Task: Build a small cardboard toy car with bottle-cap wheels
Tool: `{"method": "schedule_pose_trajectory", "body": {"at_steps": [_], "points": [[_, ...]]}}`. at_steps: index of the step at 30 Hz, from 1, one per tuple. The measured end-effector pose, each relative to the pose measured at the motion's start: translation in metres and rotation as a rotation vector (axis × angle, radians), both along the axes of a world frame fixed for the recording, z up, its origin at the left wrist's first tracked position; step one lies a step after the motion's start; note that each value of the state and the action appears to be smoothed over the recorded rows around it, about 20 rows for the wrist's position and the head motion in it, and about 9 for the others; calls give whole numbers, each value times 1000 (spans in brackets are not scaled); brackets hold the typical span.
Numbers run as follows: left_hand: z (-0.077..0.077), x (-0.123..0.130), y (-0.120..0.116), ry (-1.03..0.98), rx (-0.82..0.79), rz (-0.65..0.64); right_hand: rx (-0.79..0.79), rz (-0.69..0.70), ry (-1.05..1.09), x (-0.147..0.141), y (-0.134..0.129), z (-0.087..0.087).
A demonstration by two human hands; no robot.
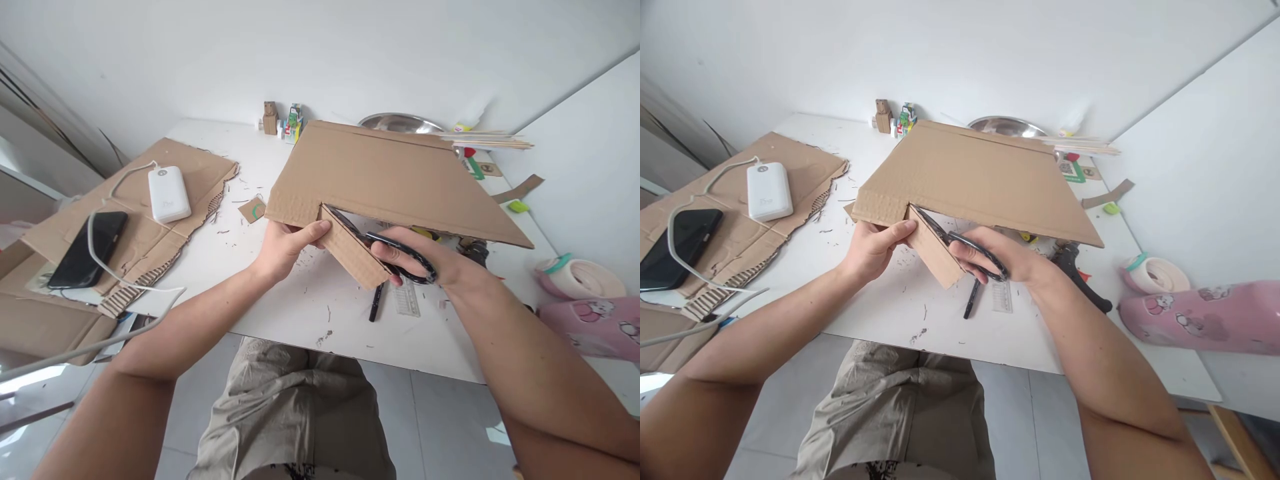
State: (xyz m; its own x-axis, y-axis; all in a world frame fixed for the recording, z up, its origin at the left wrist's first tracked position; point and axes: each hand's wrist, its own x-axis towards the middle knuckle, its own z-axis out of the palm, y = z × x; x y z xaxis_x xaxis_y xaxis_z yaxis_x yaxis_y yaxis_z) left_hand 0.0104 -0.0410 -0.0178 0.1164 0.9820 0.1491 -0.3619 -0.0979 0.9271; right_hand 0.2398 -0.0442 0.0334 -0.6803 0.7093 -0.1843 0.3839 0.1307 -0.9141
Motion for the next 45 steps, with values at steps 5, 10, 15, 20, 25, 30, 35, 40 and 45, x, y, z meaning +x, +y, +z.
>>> {"method": "schedule_pose_trajectory", "body": {"at_steps": [5,10,15,20,25,30,35,40,45], "points": [[-1,4,-1,-20,8,40,11,-3,-29,-6,-8,15],[0,7,-2,-27,16,75,-2,-38,21,-7,-4,-2],[0,7,-2,-31,25,83,20,-45,53,-5,2,-20],[2,7,-2,-48,24,55,2,24,50,-4,-3,0],[1,8,-2,-25,44,61,-9,97,109,-1,-2,7],[-1,8,-2,-3,58,57,-39,107,125,1,0,0],[-3,7,-2,2,57,60,-40,93,119,1,-1,1],[-1,8,-1,21,97,93,-41,69,95,-4,-3,3],[2,5,-1,7,60,40,-30,34,94,-10,-5,4]]}}
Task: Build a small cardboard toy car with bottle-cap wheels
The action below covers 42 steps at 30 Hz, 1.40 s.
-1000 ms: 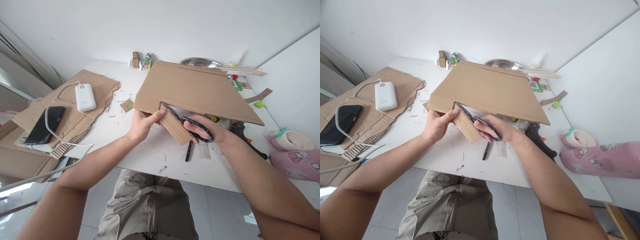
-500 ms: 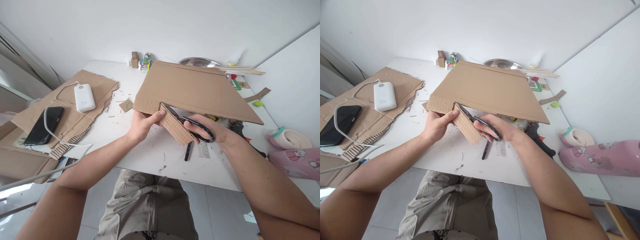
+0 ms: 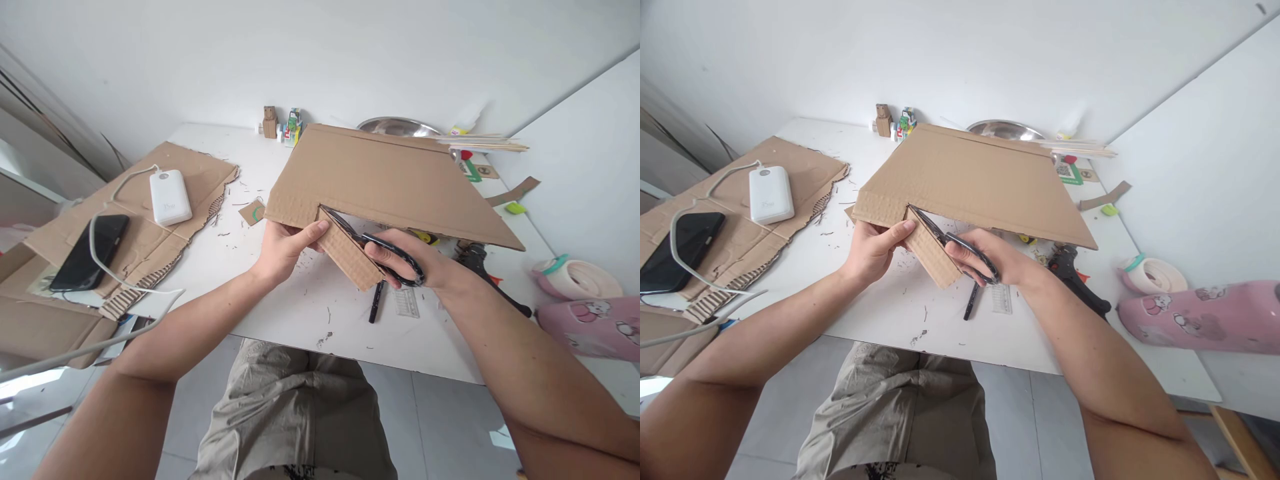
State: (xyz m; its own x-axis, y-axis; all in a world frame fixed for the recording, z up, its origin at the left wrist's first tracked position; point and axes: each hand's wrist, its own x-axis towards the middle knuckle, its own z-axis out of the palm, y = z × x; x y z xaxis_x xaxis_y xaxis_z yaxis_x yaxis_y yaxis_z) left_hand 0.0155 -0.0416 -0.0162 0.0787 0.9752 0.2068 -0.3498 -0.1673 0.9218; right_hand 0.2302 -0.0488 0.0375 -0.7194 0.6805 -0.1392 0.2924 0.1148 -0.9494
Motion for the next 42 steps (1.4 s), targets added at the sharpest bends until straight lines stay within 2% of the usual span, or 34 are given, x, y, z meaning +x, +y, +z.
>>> {"method": "schedule_pose_trajectory", "body": {"at_steps": [10,17,20,24,28,31,35,39,42], "points": [[-1,1,0,-3,-25,12,0,7,-31,4,0,-3],[5,1,-1,-10,-39,31,-10,-10,-26,6,0,-4],[6,1,-1,-2,-51,1,-35,-10,-60,11,1,-2],[3,-1,-2,-4,-81,-63,16,-52,-169,16,-1,6],[-1,-5,0,5,-114,-45,-88,-46,-230,20,1,13],[-4,-6,2,20,-120,-21,-127,-46,-288,22,6,12],[-5,-6,4,47,-90,10,-151,-45,-142,9,4,3],[-4,-8,7,60,-47,1,-134,-87,-23,-16,-9,-10],[-3,-10,11,86,-9,14,-185,-129,75,-28,-18,-16]]}}
